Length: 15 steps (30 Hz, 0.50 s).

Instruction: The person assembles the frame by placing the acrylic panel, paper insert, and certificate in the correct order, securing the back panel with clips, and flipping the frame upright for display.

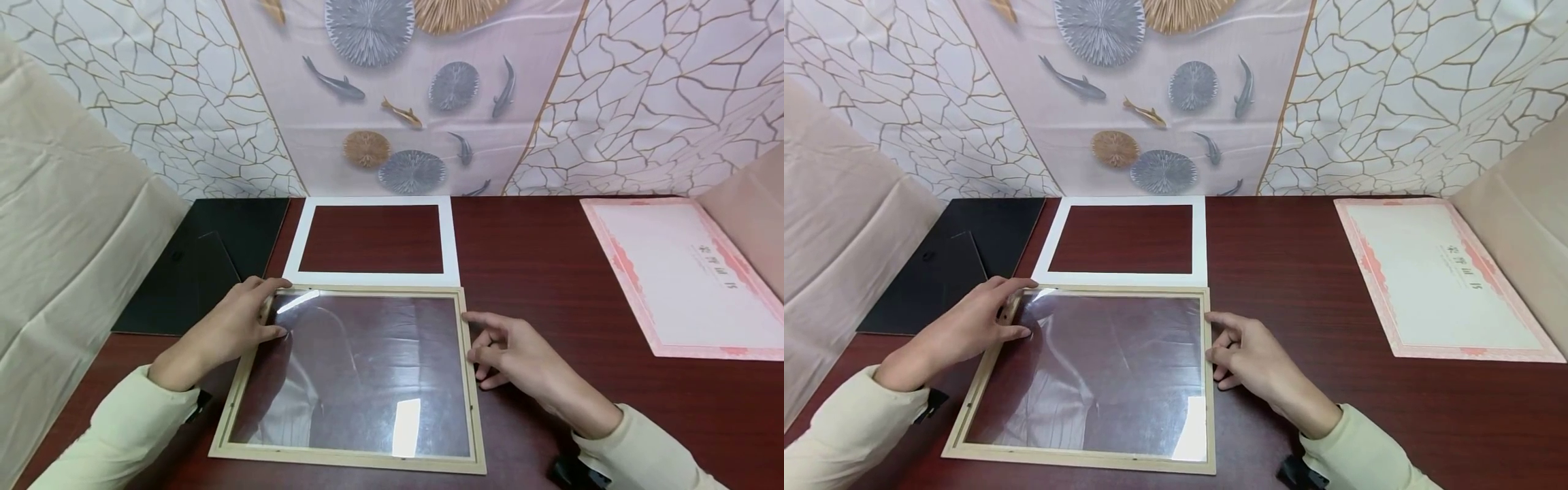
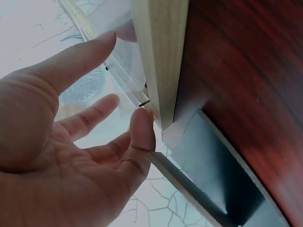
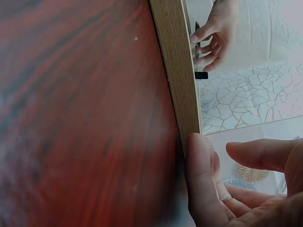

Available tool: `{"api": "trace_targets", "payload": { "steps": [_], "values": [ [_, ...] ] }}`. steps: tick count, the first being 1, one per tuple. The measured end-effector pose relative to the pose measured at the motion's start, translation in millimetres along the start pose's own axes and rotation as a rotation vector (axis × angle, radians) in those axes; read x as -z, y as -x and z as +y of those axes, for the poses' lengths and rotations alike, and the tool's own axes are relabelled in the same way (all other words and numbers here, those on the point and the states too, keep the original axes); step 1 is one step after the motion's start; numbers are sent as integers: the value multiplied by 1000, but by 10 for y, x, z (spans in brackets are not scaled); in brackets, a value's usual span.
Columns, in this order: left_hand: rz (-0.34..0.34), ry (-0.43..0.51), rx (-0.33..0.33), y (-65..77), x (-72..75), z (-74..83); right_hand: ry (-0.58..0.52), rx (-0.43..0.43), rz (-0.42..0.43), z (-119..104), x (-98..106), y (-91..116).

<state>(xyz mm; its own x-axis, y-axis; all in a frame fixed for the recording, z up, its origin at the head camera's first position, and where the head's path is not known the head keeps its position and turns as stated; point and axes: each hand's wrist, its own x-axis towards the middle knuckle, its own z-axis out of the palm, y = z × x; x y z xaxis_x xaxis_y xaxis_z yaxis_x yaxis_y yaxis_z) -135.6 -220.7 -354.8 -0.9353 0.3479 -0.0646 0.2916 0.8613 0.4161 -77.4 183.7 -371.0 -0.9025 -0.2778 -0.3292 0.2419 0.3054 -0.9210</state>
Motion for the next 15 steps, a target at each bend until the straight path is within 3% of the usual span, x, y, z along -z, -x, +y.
{"api": "trace_targets", "payload": {
  "steps": [7, 15],
  "values": [
    [32, -63, -58, 85, -44, 7, 5, 2, 1, 16, 16, 34],
    [-15, -129, -102, 277, -72, 18, 81, 67, 9, 25, 18, 97]
  ]
}}
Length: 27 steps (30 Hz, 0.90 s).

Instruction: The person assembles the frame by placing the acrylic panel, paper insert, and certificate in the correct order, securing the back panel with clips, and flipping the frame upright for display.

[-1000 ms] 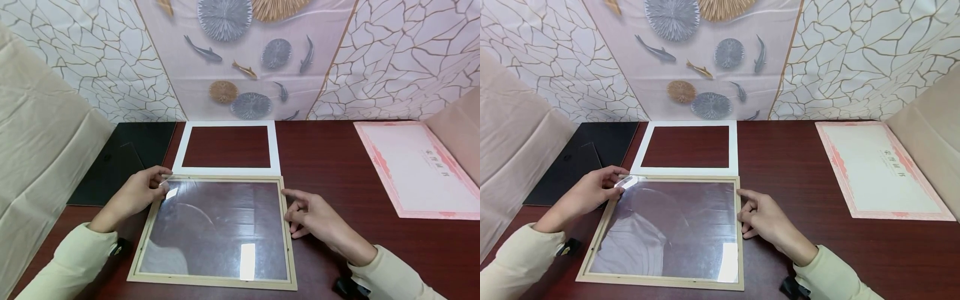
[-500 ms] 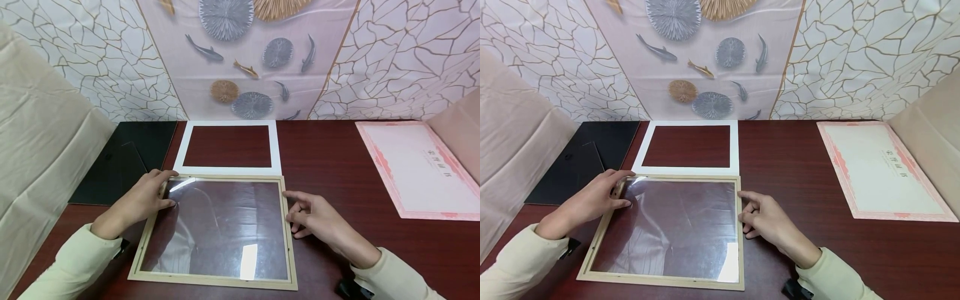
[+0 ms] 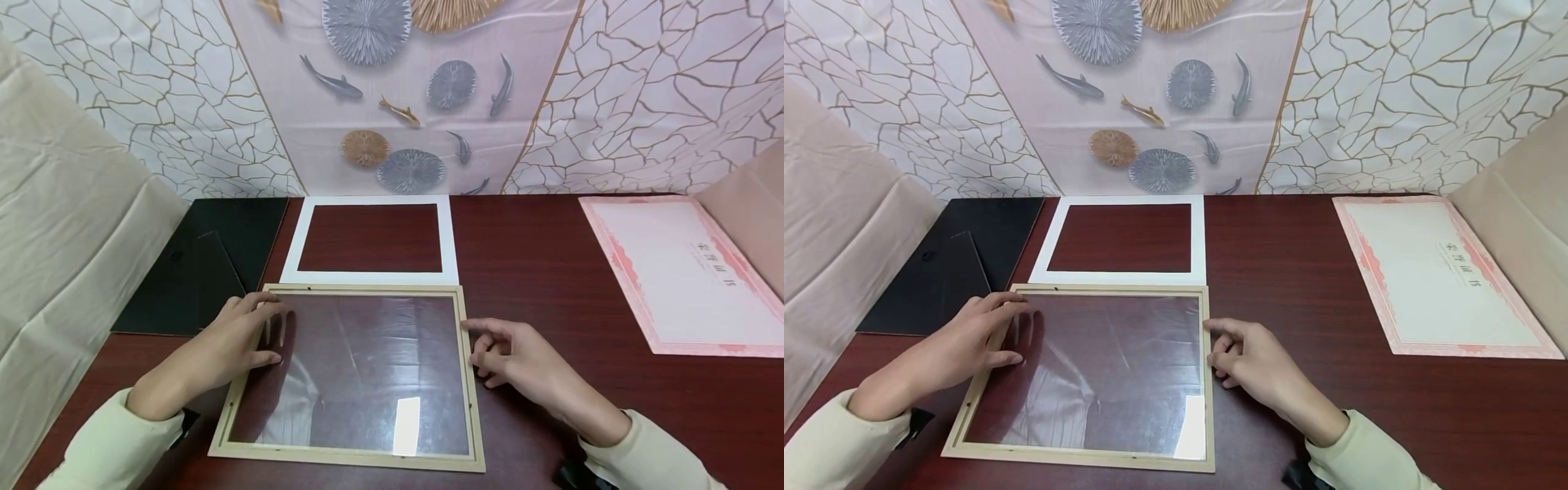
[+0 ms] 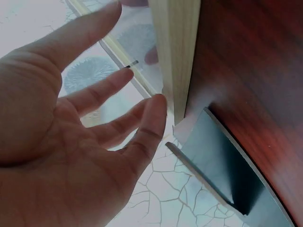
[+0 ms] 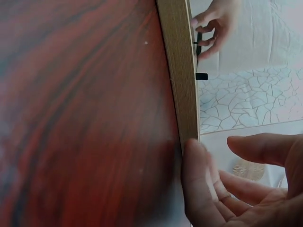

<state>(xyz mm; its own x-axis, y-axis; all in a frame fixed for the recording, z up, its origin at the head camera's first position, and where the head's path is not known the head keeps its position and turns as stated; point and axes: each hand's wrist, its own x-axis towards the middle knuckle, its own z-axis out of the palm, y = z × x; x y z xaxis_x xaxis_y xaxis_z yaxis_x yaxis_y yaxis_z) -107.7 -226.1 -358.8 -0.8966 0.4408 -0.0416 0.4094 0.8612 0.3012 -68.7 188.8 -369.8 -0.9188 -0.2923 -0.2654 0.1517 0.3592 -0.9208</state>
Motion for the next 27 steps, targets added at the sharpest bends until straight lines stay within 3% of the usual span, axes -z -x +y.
{"api": "trace_targets", "payload": {
  "steps": [8, 16, 27],
  "values": [
    [-70, 19, -10, 236, -44, 7, 283, 226, 87, 30, 13, 52],
    [-92, 39, 2, 351, -97, -21, 335, 232, 89, 33, 66, 18],
    [-63, 86, 7, 431, -128, -61, 347, 242, 83, 26, 195, -79]
  ]
}}
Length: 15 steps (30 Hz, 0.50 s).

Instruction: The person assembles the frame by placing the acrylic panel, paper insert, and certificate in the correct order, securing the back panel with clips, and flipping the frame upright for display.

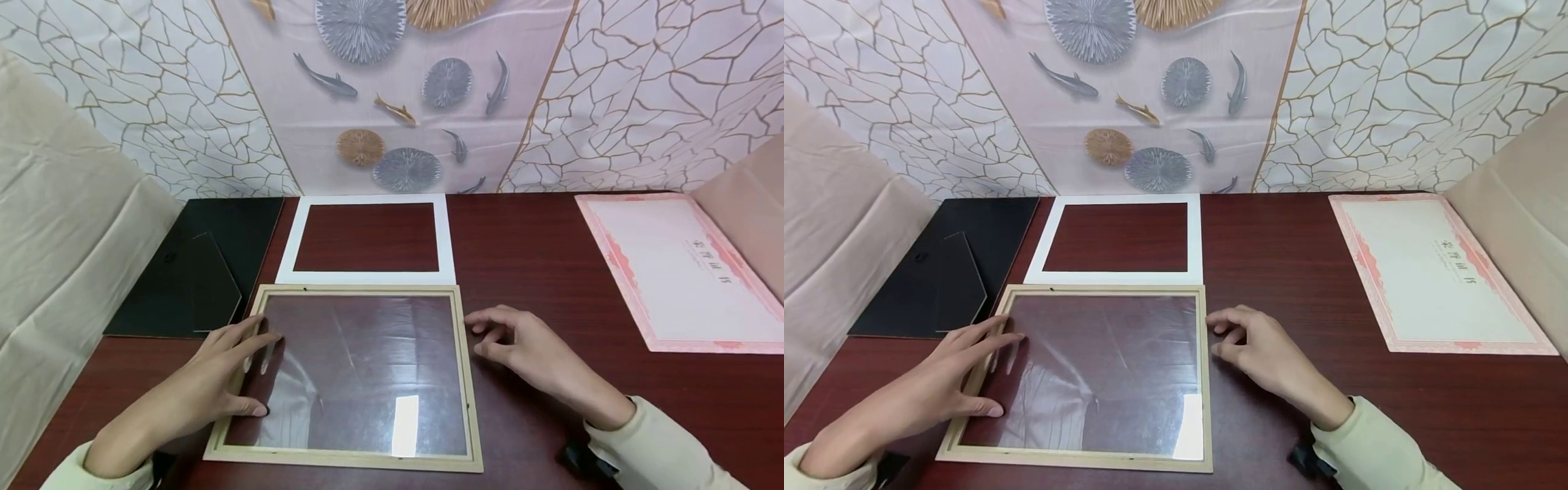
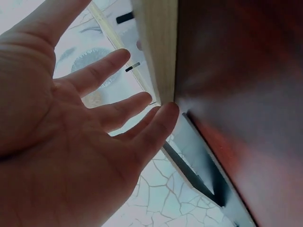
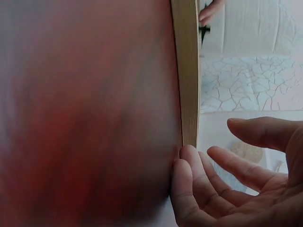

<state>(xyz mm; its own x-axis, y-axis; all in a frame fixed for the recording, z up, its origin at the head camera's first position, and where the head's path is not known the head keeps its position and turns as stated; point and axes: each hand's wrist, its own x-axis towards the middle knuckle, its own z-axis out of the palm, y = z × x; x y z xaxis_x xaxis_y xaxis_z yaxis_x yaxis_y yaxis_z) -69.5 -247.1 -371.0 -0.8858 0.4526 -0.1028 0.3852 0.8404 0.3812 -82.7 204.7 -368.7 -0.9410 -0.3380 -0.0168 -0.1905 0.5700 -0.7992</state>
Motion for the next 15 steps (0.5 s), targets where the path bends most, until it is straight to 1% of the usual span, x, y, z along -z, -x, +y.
{"api": "trace_targets", "payload": {
  "steps": [4, 7, 10, 13, 15],
  "values": [
    [5, 36, -5, 52, -37, -27, 36, 6, 6, 0, 99, -84],
    [-17, 53, 8, 113, -60, -40, 56, 22, -17, 10, 179, -191],
    [-43, 68, 22, 172, -91, -48, 48, 58, -57, 28, 260, -349],
    [-50, 80, 29, 244, -128, -60, 34, 90, -104, 29, 321, -545],
    [-45, 88, 28, 290, -151, -69, 30, 99, -120, 18, 340, -681]
  ]
}}
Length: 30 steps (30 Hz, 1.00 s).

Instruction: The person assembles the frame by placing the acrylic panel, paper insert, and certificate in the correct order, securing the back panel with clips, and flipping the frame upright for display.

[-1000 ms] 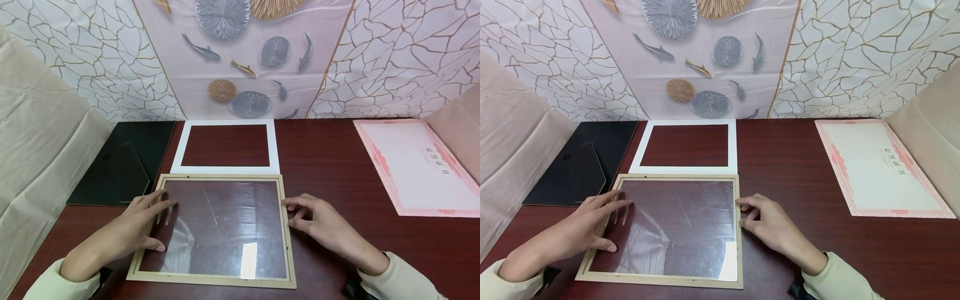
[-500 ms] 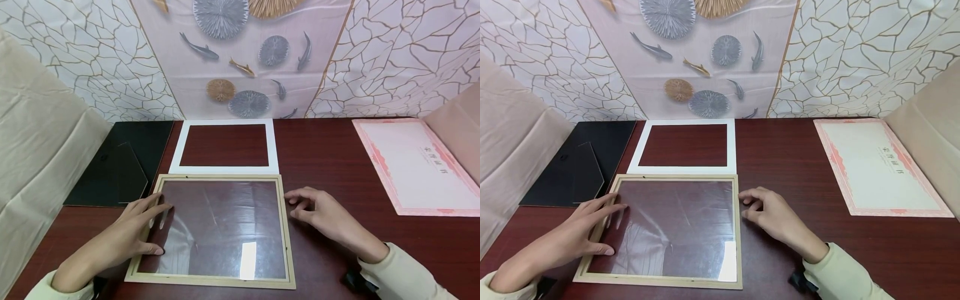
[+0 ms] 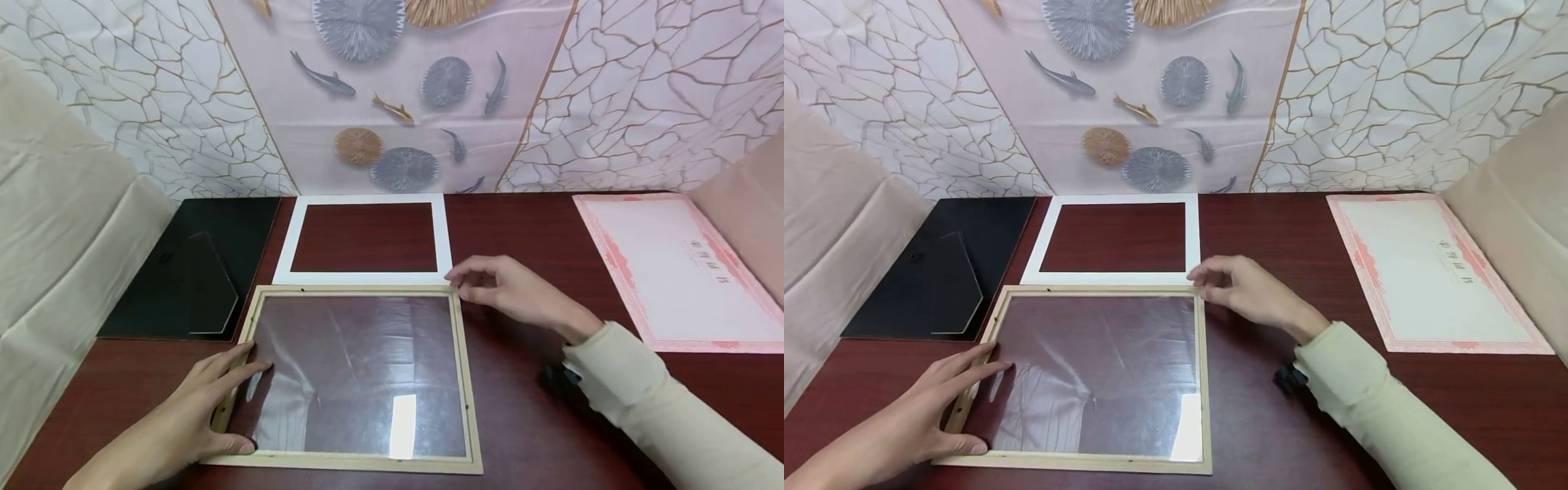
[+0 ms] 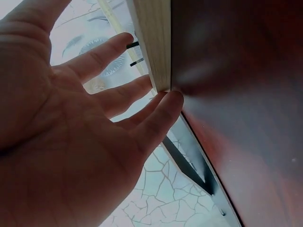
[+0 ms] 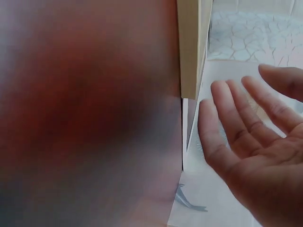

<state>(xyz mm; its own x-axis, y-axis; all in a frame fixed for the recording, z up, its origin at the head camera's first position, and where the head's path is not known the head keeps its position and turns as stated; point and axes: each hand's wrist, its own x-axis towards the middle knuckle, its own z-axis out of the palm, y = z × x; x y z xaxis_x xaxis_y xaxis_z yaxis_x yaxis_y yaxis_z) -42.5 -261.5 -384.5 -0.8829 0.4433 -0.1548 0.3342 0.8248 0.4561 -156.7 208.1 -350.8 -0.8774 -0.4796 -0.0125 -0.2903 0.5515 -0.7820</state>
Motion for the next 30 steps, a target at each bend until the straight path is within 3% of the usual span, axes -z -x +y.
{"api": "trace_targets", "payload": {
  "steps": [6, 10, 17, 22, 25, 30],
  "values": [
    [71, -52, -55, 57, -45, -53, -86, -15, -53, 15, 59, -354],
    [66, -57, -63, 78, -56, -78, -192, -34, -98, 53, 69, -557],
    [46, 39, -68, 88, -83, -106, -212, -61, -159, 34, 53, -867],
    [84, 5, -104, 105, -119, -147, -174, -82, -237, -45, 14, -986],
    [69, 26, -88, 96, -123, -144, -145, -98, -254, -56, -8, -1025],
    [1, 111, 0, 55, -88, -91, -117, -122, -270, -41, -37, -1050]
  ]
}}
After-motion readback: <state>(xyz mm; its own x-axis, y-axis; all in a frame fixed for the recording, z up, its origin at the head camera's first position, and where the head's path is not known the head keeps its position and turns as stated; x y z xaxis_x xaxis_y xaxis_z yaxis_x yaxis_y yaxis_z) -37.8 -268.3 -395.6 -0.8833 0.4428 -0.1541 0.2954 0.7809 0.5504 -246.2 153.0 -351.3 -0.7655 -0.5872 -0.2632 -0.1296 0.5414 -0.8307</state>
